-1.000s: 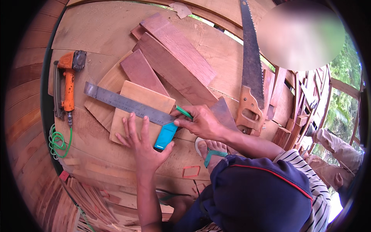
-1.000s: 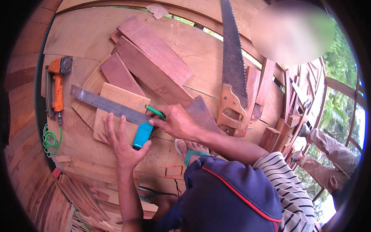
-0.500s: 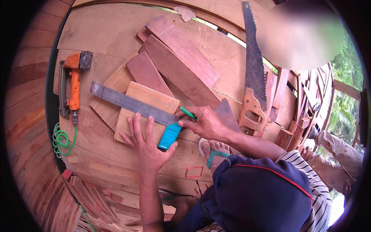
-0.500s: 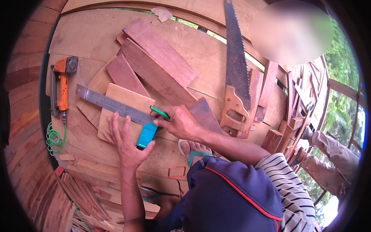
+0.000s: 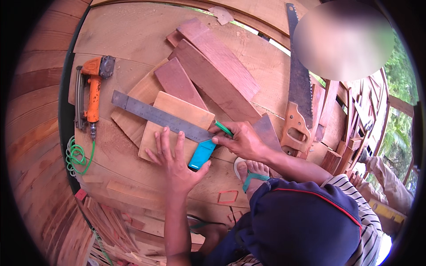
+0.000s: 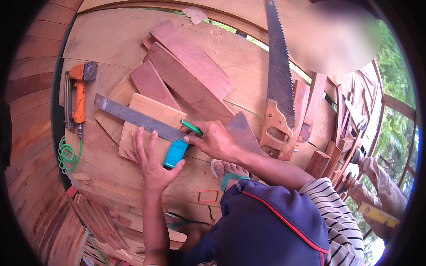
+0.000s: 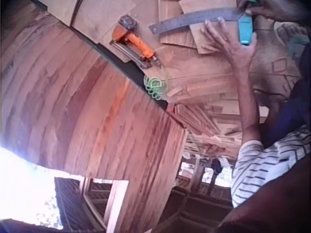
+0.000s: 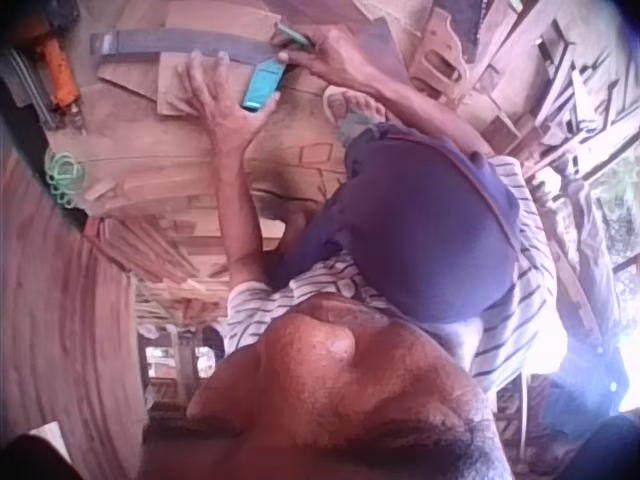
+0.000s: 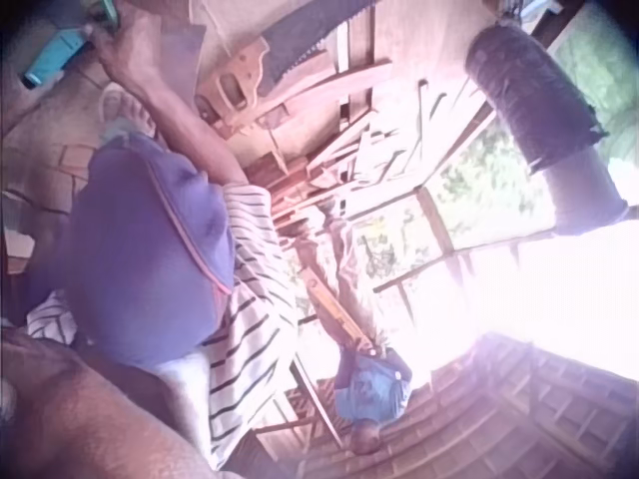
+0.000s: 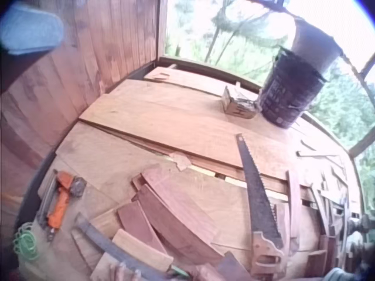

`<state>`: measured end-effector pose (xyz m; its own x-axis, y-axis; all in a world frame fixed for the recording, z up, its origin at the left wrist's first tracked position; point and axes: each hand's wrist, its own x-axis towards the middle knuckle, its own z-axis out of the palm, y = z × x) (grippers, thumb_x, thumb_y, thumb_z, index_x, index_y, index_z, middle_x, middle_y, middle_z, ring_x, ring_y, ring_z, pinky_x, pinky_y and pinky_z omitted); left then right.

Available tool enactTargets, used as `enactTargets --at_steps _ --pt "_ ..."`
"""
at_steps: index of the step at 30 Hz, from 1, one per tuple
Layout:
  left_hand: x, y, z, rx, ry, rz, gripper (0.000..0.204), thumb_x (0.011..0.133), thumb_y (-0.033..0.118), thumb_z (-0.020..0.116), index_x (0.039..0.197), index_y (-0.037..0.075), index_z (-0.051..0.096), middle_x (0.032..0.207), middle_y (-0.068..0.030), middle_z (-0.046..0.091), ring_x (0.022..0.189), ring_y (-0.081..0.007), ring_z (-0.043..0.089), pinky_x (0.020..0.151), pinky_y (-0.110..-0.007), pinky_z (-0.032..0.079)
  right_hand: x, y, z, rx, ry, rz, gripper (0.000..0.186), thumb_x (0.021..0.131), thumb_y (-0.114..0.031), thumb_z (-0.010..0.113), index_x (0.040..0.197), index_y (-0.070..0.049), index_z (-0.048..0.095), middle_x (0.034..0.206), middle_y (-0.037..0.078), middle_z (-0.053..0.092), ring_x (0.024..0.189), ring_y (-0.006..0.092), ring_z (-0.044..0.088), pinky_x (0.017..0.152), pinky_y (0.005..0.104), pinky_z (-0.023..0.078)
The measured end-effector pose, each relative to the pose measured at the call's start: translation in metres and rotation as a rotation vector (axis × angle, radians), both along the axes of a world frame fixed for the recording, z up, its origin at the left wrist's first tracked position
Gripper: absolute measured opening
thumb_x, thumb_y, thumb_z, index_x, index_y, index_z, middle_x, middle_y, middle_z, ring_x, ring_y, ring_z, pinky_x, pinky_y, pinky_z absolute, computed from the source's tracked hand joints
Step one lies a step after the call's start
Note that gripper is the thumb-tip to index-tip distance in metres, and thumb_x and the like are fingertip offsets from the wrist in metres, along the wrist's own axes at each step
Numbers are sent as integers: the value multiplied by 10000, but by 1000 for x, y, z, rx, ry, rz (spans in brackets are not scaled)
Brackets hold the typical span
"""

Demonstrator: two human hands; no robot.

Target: The person measures and marks wooden planks using a metal ruler and a pencil. They repeatedly position the ruler, draw lines, and adjust the wood pieces on the floor.

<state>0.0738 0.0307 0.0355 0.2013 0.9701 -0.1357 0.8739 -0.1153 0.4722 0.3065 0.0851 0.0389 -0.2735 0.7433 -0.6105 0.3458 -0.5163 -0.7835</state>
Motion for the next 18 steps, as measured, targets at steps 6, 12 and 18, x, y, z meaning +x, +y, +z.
enactTargets --at_steps 6,12,18 --pt "1 0 1 -22 -31 27 1107 654 510 882 1583 184 376 1680 -192 231 1578 -453 140 1161 -787 -7 -2 2 5 -22 -48 31 330 963 -201 739 1234 -13 722 961 191 770 875 223 759 772 383 578" --pt "0 -2 -1 -14 -48 32 1108 639 461 890 1583 185 381 1684 -172 229 1586 -433 118 1160 -793 -7 13 13 29 518 -202 202 295 1071 -258 579 1162 -9 711 837 127 683 715 200 669 637 314 524" --pt "1 0 0 -16 -58 39 1080 624 437 890 1559 165 423 1684 -166 235 1586 -419 123 1160 -797 2 -24 63 22 595 217 -33 268 1027 -275 648 1061 -22 730 906 146 680 787 264 685 692 388 537"
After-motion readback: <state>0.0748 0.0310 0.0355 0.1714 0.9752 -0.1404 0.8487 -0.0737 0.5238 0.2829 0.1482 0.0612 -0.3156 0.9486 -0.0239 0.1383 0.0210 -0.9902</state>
